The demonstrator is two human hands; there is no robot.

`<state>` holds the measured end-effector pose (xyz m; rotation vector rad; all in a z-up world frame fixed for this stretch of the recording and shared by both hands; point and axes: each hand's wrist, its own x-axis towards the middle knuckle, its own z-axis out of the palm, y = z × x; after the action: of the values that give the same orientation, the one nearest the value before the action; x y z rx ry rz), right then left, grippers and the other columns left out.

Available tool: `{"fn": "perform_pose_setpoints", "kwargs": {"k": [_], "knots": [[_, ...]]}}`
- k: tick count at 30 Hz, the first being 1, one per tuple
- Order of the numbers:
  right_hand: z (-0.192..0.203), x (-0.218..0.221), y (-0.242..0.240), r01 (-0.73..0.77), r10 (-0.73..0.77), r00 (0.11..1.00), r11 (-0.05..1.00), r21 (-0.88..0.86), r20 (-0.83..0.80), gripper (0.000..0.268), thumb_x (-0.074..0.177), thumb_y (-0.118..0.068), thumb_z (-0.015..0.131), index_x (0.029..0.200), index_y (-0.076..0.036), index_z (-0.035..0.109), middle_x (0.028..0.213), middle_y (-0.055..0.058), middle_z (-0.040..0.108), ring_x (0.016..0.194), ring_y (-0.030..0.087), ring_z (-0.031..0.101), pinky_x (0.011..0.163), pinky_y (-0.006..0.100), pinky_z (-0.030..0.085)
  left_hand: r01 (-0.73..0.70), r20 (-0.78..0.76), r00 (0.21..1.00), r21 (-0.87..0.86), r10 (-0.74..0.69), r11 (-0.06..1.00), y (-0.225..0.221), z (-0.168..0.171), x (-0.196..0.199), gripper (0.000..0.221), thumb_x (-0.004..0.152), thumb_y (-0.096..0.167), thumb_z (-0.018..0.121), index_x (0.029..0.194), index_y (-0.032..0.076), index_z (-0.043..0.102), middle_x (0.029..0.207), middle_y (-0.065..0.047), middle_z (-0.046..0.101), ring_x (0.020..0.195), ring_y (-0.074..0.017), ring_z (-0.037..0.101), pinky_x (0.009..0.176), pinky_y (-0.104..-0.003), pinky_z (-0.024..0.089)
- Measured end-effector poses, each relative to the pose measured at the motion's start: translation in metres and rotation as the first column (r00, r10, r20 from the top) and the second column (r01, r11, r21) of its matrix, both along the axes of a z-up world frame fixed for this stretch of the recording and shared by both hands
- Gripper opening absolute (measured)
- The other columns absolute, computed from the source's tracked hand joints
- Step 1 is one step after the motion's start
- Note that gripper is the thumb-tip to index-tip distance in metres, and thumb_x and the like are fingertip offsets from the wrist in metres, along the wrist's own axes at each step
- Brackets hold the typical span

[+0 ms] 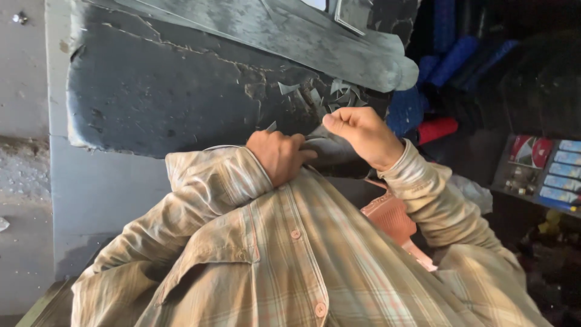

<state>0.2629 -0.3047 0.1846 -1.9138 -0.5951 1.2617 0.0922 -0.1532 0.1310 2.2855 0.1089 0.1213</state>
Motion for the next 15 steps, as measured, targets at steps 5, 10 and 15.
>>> {"fn": "perform_pose_setpoints", "kwargs": {"k": [5, 10, 15], "knots": [[-0.004, -0.013, -0.002, 0.001, 0.124, 0.837, 0.974, -0.228, 0.534, 0.040, 0.099, -0.032, 0.070, 0.080, 0.003, 0.074, 0.060, 0.009, 0.058, 0.055, 0.015, 0.049, 0.056, 0.031, 0.039, 0.025, 0.008, 1.000, 0.002, -0.025, 1.000, -0.001, -0.011, 0.000, 0.038, 0.093, 0.043, 0.071, 0.083, 0.006, 0.071, 0.058, -0.015, 0.067, 0.052, -0.0334, 0.068, 0.048, -0.044, 0.053], [-0.029, -0.012, -0.019, 0.149, -0.160, 0.962, 0.987, 0.065, 0.224, 0.041, 0.102, -0.033, 0.066, 0.077, -0.002, 0.074, 0.063, 0.001, 0.066, 0.059, 0.005, 0.057, 0.055, 0.027, 0.044, -0.027, 0.129, 0.991, 0.024, 0.023, 0.999, 0.002, -0.009, -0.006, 0.034, 0.091, 0.040, 0.071, 0.082, 0.008, 0.070, 0.058, -0.013, 0.067, 0.052, -0.0336, 0.068, 0.046, -0.043, 0.053], [-0.005, -0.015, -0.007, 0.063, -0.121, 0.856, 0.989, 0.130, 0.502, 0.040, 0.103, -0.031, 0.066, 0.078, 0.000, 0.072, 0.062, -0.003, 0.054, 0.056, 0.003, 0.048, 0.052, 0.028, 0.035, -0.093, 0.078, 0.993, 0.018, 0.092, 0.995, 0.018, -0.001, 0.002, 0.034, 0.094, 0.039, 0.072, 0.083, 0.007, 0.071, 0.059, -0.016, 0.066, 0.051, -0.0343, 0.067, 0.047, -0.043, 0.053]]}}
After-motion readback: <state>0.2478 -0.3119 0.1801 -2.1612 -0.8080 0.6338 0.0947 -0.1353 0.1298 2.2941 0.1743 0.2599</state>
